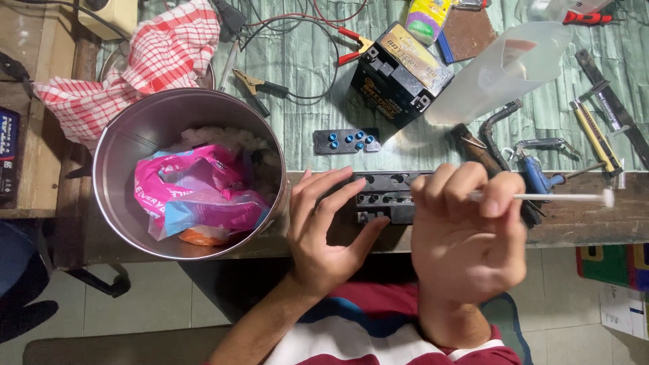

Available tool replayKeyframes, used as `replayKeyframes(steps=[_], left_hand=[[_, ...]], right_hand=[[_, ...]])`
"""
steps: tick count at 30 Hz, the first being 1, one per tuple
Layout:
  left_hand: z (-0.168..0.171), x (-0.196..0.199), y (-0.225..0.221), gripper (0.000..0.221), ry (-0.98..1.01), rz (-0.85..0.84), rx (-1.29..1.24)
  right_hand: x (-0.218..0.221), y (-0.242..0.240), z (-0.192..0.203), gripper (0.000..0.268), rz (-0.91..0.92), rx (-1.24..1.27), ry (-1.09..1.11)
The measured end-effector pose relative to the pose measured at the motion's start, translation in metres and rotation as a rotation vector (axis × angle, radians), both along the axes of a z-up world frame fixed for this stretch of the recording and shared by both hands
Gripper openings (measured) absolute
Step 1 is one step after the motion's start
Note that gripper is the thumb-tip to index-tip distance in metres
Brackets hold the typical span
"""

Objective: Filling battery cells with liquid using a syringe and sealing them with small plastic plugs.

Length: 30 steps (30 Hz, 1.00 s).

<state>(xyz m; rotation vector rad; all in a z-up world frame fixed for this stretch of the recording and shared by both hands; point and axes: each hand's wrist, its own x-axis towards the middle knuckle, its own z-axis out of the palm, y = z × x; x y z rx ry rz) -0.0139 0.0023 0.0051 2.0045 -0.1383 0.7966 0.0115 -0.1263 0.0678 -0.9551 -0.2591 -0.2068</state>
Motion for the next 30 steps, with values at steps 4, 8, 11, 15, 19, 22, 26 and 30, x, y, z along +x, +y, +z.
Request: replayKeyframes(steps=[4, 8, 11, 15, 19, 22, 26, 30], left_hand=[[-0.008, -0.023, 0.012, 0.037, -0.066, -0.020, 0.027], [-0.016, -0.045, 0.024, 0.025, -0.459, 0.132, 0.123], [-0.026, -0.050, 0.039, 0.036, -0.711, 0.397, 0.015], [-0.039, -0.040, 0.095, 0.095, -0.760, 0.679, 0.140], [-0.021, -0.053, 0.104, 0.119, -0.256, 0.579, -0.005], [-0.019, -0.050, 0.113, 0.138, -0.101, 0.272, -0.252], [-0.033, -0.042, 0.121, 0.148, 0.048, 0.217, -0.363], [-0.039, -0.037, 0.124, 0.146, -0.015, 0.182, -0.360]], right_hand=[[0.004, -0.012, 0.034, 0.027, 0.055, -0.070, -0.019], [0.004, -0.013, 0.051, 0.057, -0.066, -0.395, -0.083], [0.005, -0.013, 0.051, 0.045, -0.048, -0.480, -0.115], [0.008, 0.008, 0.065, 0.028, 0.109, -0.595, -0.184], [0.009, 0.034, 0.069, 0.031, 0.226, -0.600, -0.154], [0.009, 0.062, 0.073, 0.046, 0.180, -0.639, -0.184], [0.012, 0.084, 0.075, 0.045, 0.245, -0.558, -0.187], [0.017, 0.091, 0.068, 0.089, 0.296, -0.545, -0.244]])
